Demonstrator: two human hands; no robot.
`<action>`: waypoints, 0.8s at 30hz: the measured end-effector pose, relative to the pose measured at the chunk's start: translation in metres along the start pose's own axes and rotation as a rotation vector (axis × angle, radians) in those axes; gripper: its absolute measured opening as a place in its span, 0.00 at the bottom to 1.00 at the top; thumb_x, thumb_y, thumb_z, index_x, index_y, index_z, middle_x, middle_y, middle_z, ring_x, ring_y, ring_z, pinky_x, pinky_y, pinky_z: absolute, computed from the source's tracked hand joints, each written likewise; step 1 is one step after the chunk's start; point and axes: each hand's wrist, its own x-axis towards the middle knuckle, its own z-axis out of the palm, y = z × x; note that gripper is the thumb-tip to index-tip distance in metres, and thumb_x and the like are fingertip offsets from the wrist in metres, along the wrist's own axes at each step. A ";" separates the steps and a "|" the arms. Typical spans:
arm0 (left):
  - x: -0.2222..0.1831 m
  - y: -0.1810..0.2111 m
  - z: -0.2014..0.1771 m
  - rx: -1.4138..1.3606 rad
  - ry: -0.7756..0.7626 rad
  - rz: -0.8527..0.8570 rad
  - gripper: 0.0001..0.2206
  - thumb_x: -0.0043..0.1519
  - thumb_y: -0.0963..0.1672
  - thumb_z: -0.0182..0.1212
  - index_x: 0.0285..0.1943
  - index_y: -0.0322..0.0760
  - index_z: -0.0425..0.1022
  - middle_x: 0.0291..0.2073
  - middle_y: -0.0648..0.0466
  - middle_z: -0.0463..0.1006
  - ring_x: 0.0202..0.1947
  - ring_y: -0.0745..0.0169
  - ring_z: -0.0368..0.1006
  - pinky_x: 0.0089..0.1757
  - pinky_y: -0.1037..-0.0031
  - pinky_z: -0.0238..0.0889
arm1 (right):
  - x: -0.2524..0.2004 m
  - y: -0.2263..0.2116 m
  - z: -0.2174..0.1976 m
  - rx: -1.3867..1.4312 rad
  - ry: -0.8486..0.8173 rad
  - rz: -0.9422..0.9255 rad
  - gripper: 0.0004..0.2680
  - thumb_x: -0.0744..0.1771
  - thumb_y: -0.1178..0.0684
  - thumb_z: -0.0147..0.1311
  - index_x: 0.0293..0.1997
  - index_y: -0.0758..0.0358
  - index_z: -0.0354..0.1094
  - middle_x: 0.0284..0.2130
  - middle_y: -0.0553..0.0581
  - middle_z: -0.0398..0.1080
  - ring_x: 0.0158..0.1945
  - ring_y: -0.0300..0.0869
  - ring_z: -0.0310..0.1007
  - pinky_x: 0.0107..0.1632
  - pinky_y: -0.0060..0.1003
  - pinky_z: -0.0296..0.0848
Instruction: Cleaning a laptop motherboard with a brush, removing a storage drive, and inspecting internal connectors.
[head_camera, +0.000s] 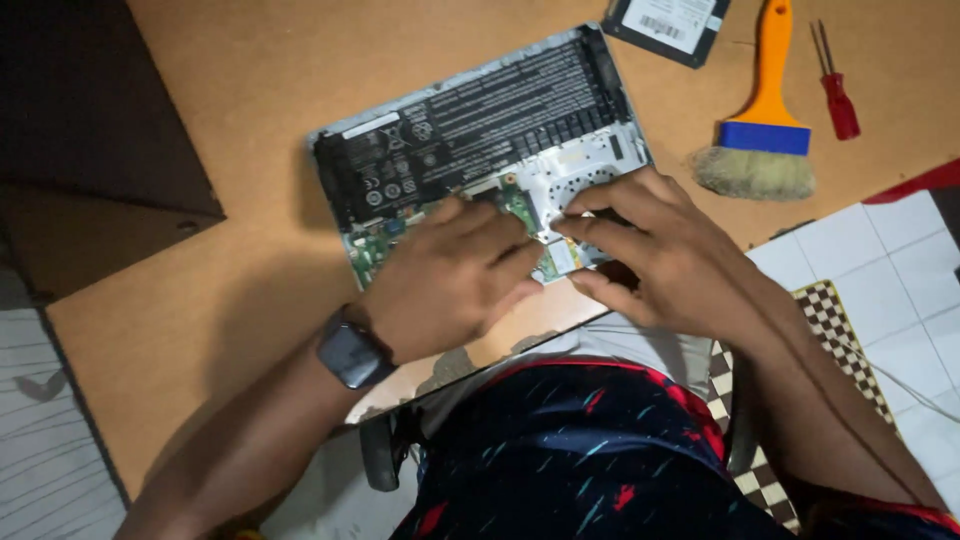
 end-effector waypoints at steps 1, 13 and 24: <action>0.000 0.002 0.001 -0.026 0.013 0.026 0.12 0.64 0.46 0.71 0.46 0.36 0.74 0.40 0.50 0.73 0.39 0.50 0.68 0.42 0.62 0.58 | 0.002 0.001 0.000 0.023 -0.024 0.001 0.16 0.66 0.52 0.65 0.57 0.68 0.70 0.51 0.63 0.70 0.53 0.54 0.68 0.55 0.49 0.68; 0.000 0.002 -0.003 -0.098 0.123 0.130 0.09 0.66 0.42 0.70 0.48 0.32 0.75 0.41 0.48 0.76 0.48 0.49 0.74 0.52 0.60 0.66 | 0.006 0.015 -0.003 0.196 -0.006 0.130 0.12 0.66 0.52 0.61 0.53 0.66 0.72 0.52 0.62 0.73 0.56 0.50 0.72 0.59 0.45 0.70; -0.002 0.000 -0.037 -0.046 0.134 0.223 0.09 0.72 0.37 0.54 0.37 0.36 0.71 0.29 0.55 0.68 0.30 0.54 0.65 0.44 0.64 0.64 | -0.008 -0.003 0.004 -0.039 0.088 0.247 0.15 0.68 0.49 0.60 0.58 0.70 0.71 0.58 0.66 0.68 0.59 0.57 0.66 0.60 0.51 0.66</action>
